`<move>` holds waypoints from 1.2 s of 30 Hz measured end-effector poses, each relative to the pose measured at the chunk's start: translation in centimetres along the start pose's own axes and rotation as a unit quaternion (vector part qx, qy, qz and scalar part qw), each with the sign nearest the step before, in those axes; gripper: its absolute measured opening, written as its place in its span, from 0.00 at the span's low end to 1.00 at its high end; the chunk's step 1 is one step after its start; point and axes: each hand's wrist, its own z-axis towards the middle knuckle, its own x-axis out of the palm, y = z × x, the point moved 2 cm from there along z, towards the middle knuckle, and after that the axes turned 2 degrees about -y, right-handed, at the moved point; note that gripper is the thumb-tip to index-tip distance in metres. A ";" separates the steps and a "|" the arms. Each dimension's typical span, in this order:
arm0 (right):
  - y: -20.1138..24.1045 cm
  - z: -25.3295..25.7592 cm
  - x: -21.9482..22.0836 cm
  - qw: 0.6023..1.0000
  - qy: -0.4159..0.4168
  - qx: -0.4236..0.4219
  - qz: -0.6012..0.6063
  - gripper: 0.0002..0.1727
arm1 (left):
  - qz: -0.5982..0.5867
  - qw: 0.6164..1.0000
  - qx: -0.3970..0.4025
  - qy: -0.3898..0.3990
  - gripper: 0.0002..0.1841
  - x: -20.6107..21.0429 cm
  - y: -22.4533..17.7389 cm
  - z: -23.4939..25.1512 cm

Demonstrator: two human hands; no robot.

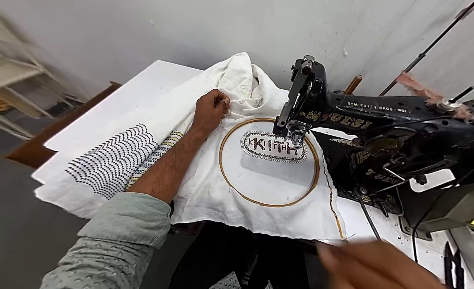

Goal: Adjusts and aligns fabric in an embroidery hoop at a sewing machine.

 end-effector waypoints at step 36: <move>-8.0 -2.8 11.7 0.992 0.002 0.110 -0.057 0.19 | 0.058 0.998 0.016 0.006 0.11 -0.2 2.5 5.0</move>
